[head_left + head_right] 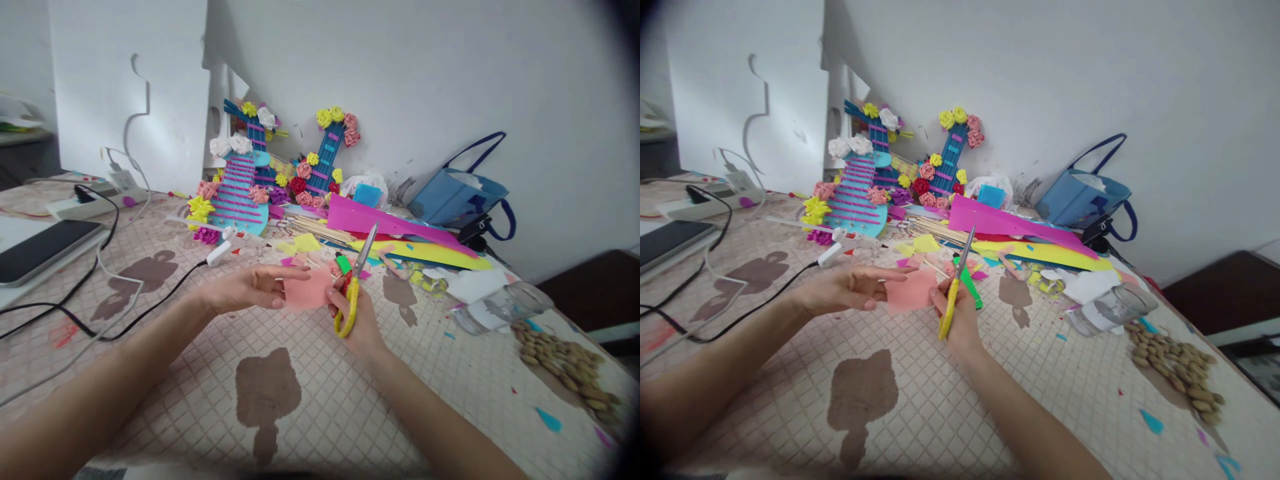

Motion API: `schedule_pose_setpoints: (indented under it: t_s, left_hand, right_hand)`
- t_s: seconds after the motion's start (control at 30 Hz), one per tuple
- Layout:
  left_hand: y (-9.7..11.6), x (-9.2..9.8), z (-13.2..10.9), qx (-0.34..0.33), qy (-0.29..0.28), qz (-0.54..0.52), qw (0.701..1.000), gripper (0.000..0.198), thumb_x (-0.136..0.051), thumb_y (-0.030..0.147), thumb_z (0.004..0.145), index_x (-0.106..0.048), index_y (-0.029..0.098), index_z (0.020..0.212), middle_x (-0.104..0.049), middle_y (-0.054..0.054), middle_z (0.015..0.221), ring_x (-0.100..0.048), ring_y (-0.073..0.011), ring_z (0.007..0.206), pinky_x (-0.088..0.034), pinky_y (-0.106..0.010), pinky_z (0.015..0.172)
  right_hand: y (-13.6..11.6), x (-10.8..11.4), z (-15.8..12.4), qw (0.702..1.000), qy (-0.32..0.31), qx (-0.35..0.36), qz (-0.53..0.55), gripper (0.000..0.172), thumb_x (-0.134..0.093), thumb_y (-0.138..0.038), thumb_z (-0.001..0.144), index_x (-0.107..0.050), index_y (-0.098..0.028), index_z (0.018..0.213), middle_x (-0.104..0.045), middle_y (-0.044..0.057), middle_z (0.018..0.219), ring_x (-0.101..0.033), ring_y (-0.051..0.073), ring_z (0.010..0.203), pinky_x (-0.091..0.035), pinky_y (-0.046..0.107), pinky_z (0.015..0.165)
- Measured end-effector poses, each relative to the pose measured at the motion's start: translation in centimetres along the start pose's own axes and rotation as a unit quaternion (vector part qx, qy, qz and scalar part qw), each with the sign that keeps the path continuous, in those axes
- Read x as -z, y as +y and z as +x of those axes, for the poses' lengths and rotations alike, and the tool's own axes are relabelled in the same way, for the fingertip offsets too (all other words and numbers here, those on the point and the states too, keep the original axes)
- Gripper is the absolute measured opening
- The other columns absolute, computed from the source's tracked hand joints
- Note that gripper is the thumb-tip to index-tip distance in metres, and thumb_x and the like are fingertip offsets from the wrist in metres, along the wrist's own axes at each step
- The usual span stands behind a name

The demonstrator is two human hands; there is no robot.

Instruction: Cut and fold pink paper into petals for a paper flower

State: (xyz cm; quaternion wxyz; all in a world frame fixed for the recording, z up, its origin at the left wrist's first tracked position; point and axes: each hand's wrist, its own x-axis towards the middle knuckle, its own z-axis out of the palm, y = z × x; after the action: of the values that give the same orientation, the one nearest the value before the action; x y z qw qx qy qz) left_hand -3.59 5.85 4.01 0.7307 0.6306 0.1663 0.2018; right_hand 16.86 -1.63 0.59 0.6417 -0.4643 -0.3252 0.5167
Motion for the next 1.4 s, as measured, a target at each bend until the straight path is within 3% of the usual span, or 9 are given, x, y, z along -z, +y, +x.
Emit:
schedule_pose_setpoints:
  t_s: [0.13,0.3,0.57,0.73,0.87,1.03,1.1,1.23,1.4]
  left_hand:
    - [-0.6,-0.1,0.4,0.042,0.047,0.037,0.997,0.038,-0.072,0.017,0.073,-0.069,0.025,0.11,-0.073,-0.003,0.091,-0.062,-0.0128,0.072,-0.045,-0.022,0.066]
    - [-1.6,-0.6,1.2,0.033,0.155,0.025,0.987,0.021,-0.072,0.018,0.071,-0.074,0.021,0.092,-0.073,-0.004,0.097,-0.064,-0.0149,0.084,-0.047,-0.025,0.075]
    - [-2.9,-2.0,1.9,0.038,0.19,-0.048,0.98,0.031,-0.081,0.023,0.064,-0.073,0.017,0.093,-0.073,-0.004,0.079,-0.063,-0.0121,0.069,-0.046,-0.02,0.06]
    - [-1.9,-1.3,1.7,0.018,0.243,-0.069,0.968,0.027,-0.082,0.018,0.061,-0.073,0.016,0.086,-0.07,-0.001,0.074,-0.059,-0.0072,0.059,-0.042,-0.015,0.05]
    - [-0.7,0.5,1.4,-0.011,0.27,-0.107,0.957,0.026,-0.081,0.012,0.062,-0.073,0.015,0.087,-0.068,0.0,0.068,-0.059,-0.0065,0.056,-0.044,-0.014,0.049]
    - [-0.9,2.4,1.4,-0.043,0.29,-0.168,0.941,0.022,-0.078,0.01,0.066,-0.072,0.014,0.087,-0.07,-0.002,0.073,-0.062,-0.0078,0.058,-0.05,-0.015,0.052]
    - [-1.1,2.9,1.5,-0.05,0.289,-0.189,0.937,0.02,-0.075,0.008,0.069,-0.072,0.014,0.088,-0.07,-0.001,0.071,-0.062,-0.0078,0.055,-0.051,-0.015,0.052]
    - [-1.1,3.2,1.5,-0.056,0.297,-0.223,0.927,0.017,-0.069,0.002,0.073,-0.071,0.012,0.087,-0.071,-0.002,0.073,-0.064,-0.0084,0.056,-0.053,-0.015,0.051]
    - [-0.8,3.1,1.4,-0.059,0.295,-0.232,0.925,0.017,-0.068,0.0,0.074,-0.071,0.011,0.088,-0.071,-0.003,0.074,-0.065,-0.0088,0.056,-0.054,-0.015,0.051]
  right_hand:
    - [-0.1,0.0,-0.2,1.0,-0.003,0.001,-0.008,0.034,-0.077,-0.029,0.061,-0.048,-0.02,0.077,-0.046,-0.007,0.064,-0.041,0.006,0.051,-0.028,0.021,0.047]
    - [-0.1,0.2,-0.1,1.0,0.0,-0.001,-0.011,0.036,-0.078,-0.031,0.06,-0.048,-0.02,0.077,-0.046,-0.008,0.063,-0.039,0.005,0.049,-0.025,0.02,0.044]
    - [0.5,0.1,-0.3,0.999,-0.015,0.012,-0.029,0.038,-0.079,-0.036,0.063,-0.049,-0.021,0.081,-0.045,-0.008,0.063,-0.04,0.005,0.048,-0.029,0.019,0.043]
    - [0.2,0.4,-0.3,0.996,-0.082,0.023,-0.034,0.038,-0.068,-0.053,0.073,-0.05,-0.021,0.08,-0.048,-0.005,0.066,-0.043,0.008,0.052,-0.032,0.02,0.044]
    - [-0.3,0.2,-0.8,0.989,-0.144,-0.019,-0.018,0.057,-0.057,-0.075,0.068,-0.053,-0.02,0.08,-0.048,-0.002,0.066,-0.044,0.01,0.052,-0.037,0.023,0.045]
    - [-0.9,-0.2,-2.6,0.915,-0.354,-0.186,0.054,0.069,-0.041,-0.084,0.069,-0.058,-0.018,0.084,-0.049,0.0,0.065,-0.047,0.013,0.055,-0.042,0.027,0.05]
    - [-0.7,-0.2,-3.2,0.884,-0.399,-0.23,0.084,0.07,-0.038,-0.084,0.071,-0.058,-0.018,0.084,-0.049,0.0,0.067,-0.046,0.012,0.055,-0.042,0.026,0.051]
    - [-0.1,-0.3,-3.7,0.854,-0.432,-0.261,0.127,0.071,-0.036,-0.083,0.073,-0.056,-0.015,0.083,-0.048,0.001,0.067,-0.045,0.013,0.057,-0.043,0.027,0.051]
    - [0.1,-0.3,-3.6,0.854,-0.43,-0.26,0.138,0.072,-0.034,-0.083,0.074,-0.056,-0.015,0.083,-0.048,0.002,0.067,-0.044,0.013,0.056,-0.043,0.027,0.05]
